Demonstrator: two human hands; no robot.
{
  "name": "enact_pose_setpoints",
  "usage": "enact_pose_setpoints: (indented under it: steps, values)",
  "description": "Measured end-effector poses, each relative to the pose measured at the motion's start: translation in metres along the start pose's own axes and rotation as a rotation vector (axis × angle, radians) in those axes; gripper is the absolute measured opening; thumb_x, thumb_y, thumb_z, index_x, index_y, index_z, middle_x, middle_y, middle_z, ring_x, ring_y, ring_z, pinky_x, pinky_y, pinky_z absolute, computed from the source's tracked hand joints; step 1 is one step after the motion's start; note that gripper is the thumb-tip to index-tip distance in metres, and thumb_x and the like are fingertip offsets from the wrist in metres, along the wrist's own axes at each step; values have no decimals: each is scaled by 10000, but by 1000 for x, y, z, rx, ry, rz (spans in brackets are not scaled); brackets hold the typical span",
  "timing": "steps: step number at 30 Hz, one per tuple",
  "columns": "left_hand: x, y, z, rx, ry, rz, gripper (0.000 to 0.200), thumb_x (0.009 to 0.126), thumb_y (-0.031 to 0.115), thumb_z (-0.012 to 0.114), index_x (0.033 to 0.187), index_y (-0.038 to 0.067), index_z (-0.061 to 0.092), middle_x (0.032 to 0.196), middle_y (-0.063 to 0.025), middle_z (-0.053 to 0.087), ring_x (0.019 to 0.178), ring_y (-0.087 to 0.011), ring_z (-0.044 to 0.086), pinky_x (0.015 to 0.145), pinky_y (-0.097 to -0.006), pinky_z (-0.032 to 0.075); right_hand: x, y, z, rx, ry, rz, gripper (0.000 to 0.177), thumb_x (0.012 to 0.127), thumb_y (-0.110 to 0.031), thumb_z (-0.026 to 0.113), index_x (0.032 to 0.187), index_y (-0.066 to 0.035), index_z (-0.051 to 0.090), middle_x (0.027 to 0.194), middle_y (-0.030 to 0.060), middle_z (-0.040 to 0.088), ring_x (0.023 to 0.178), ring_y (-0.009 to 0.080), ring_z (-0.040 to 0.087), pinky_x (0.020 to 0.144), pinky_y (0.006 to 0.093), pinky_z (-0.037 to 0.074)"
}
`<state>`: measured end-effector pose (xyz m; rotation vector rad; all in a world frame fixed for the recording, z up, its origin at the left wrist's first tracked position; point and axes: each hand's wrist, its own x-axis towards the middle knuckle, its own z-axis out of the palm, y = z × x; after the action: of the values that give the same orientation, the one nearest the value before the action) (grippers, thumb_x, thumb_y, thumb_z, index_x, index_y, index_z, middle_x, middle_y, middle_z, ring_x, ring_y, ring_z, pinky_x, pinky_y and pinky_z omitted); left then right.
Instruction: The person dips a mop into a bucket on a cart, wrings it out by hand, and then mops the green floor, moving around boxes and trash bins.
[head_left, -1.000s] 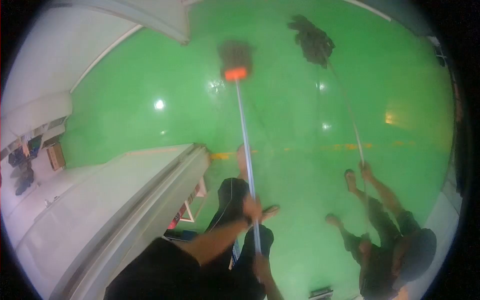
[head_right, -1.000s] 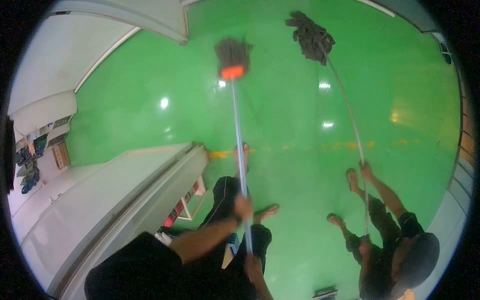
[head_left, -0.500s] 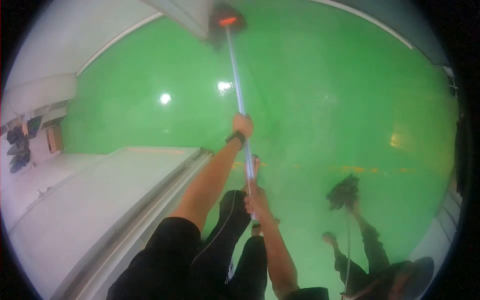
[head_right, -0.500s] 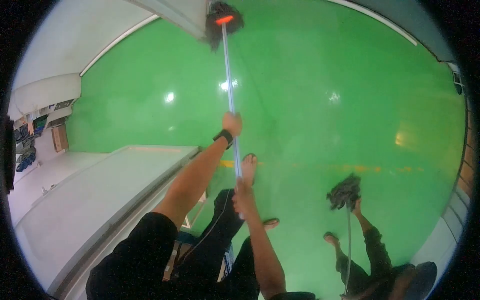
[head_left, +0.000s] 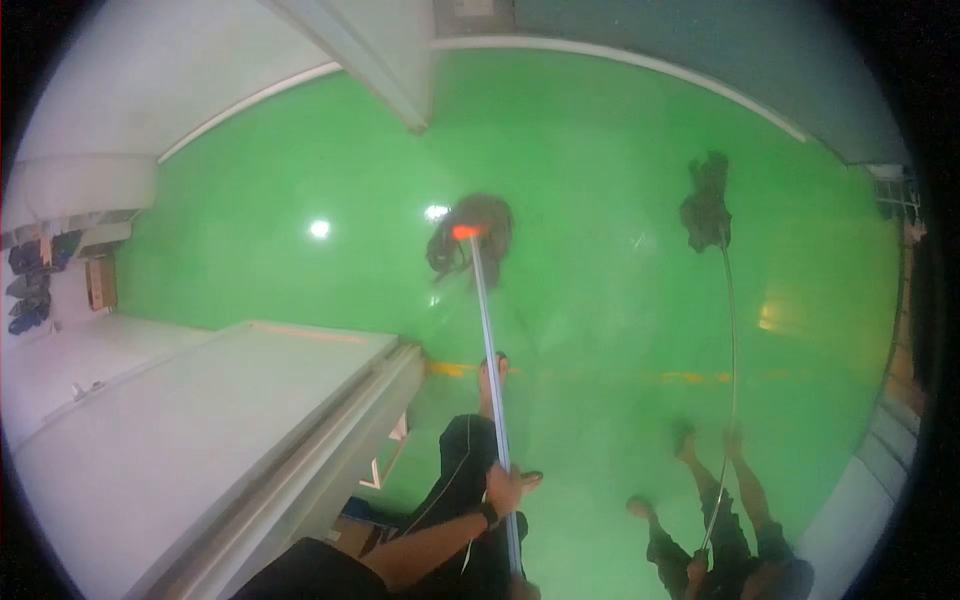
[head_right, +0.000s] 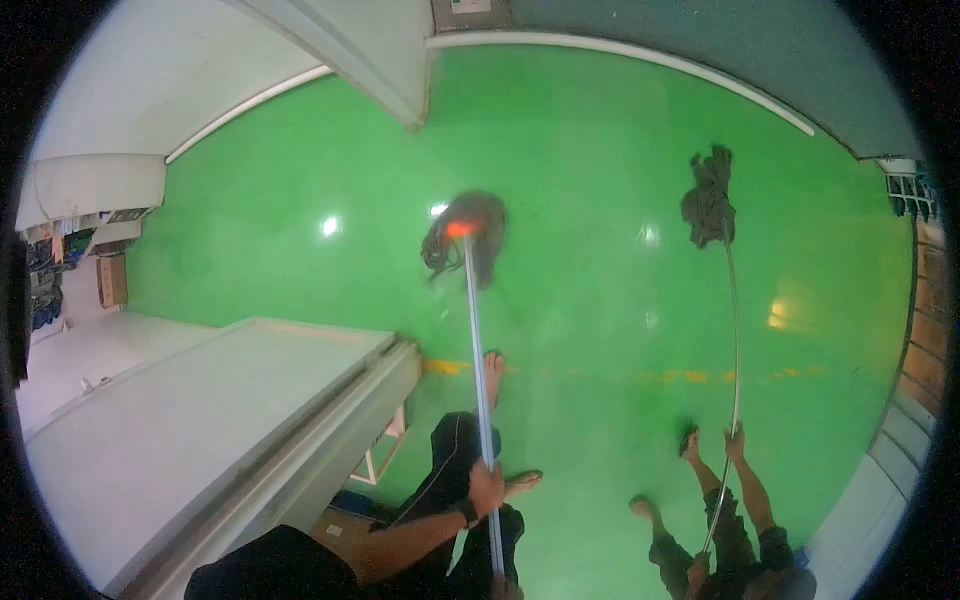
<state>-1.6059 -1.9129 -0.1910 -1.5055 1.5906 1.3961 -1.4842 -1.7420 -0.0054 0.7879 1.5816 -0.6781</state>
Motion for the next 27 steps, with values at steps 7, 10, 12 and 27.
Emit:
enact_pose_setpoints:
  steps: [7, 10, 12, 27]
  values:
    - [378, 218, -102, 528, 336, 568, 278, 866, 249, 498, 854, -27, 532, 782, -222, 577, 723, -352, 570, 610, -456, 455, 263, -345, 85, -549, 12, -870, 413, 812, -44, 484, 1209, -41, 371, 863, 218, 572, 870, 419, 522, 702, 524, 382]
    - [440, 274, -129, 393, 456, 562, 270, 870, 240, 486, 849, -25, 536, 785, -232, 598, 733, -367, 592, 611, -436, 481, 294, -418, 113, -639, 191, -1023, 387, 828, -132, 482, 1196, -48, 401, 798, 197, 565, 875, 402, 523, 713, 511, 387]
    - [399, 271, -132, 337, 278, 408, 284, 872, 250, 487, 878, -30, 529, 776, -232, 593, 724, -372, 588, 592, -431, 476, 300, -385, 121, -545, 158, -1021, 321, 847, -206, 491, 1119, -43, 442, 749, 188, 560, 776, 372, 550, 627, 485, 420]
    - [357, 215, -72, 209, 339, 496, 335, 875, 296, 520, 875, -38, 504, 764, -228, 582, 691, -378, 576, 551, -437, 457, 288, -332, 59, -143, -194, -441, 305, 894, -146, 418, 1139, 32, 454, 777, 202, 570, 597, 311, 567, 511, 445, 452]
